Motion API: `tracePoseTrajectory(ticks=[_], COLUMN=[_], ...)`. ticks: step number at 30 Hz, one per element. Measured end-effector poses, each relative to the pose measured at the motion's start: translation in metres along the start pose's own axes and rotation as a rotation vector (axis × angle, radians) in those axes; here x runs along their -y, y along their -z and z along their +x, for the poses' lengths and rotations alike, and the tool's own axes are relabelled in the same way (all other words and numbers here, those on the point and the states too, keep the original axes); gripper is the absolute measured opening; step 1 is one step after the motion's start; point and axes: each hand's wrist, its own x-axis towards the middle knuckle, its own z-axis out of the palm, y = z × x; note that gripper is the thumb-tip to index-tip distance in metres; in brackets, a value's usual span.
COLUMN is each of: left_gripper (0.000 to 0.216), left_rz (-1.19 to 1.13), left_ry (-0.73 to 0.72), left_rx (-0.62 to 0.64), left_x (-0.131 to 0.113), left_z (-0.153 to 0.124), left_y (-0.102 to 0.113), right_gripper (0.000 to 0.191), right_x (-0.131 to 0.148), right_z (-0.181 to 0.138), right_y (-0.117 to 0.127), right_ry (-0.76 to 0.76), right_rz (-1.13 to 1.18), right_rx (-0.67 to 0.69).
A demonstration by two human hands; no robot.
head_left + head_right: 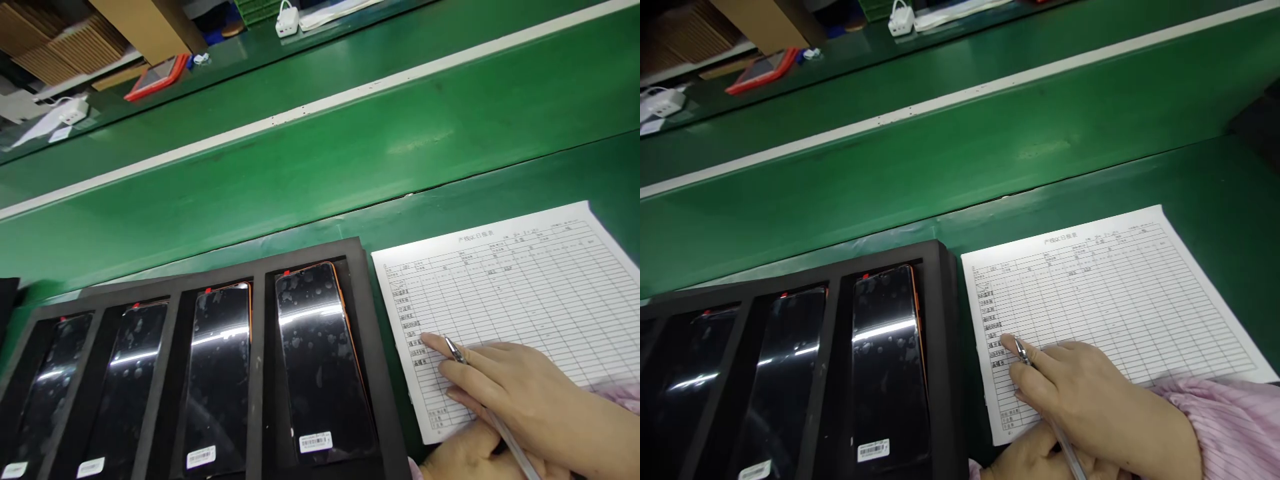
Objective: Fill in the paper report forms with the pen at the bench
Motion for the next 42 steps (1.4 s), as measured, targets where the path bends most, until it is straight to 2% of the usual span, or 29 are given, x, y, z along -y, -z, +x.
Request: tracePoseTrajectory(ticks=[2,11,16,20,23,30,37,42], left_gripper=[0.029,0.017,0.018,0.020,0.019,0.021,0.034,0.034], left_rz=[0.008,0.000,0.019,0.019,0.007,-0.032,-0.041,-0.044], left_ry=[-0.023,-0.027,-0.008,-0.032,-0.027,-0.012,0.097,0.107], left_rx=[0.023,-0.112,-0.123,-0.083,-0.048,-0.060,-0.181,-0.179], left_x=[0.000,-0.005,0.004,0.007,0.003,-0.007,0.000,0.002], left_z=[0.001,-0.004,-0.004,-0.003,-0.002,0.001,0.005,0.007], left_y=[0.002,-0.011,0.000,0.007,0.002,-0.009,-0.004,-0.001], right_gripper=[0.029,0.022,0.021,0.022,0.022,0.031,0.027,0.031], right_x=[0.000,0.002,0.003,0.002,0.002,0.002,-0.001,-0.001], right_z=[0.002,0.001,0.001,0.003,0.003,0.002,-0.004,-0.001], right_y=[0.002,0.006,0.005,0.006,0.006,0.005,-0.002,0.000], right_ry=[-0.001,-0.019,-0.017,-0.022,-0.018,-0.009,-0.006,-0.003], right_rz=[-0.013,-0.049,-0.033,-0.035,-0.047,-0.026,0.019,0.011], right_rx=[0.005,0.060,0.059,0.053,0.058,0.029,0.039,0.023])
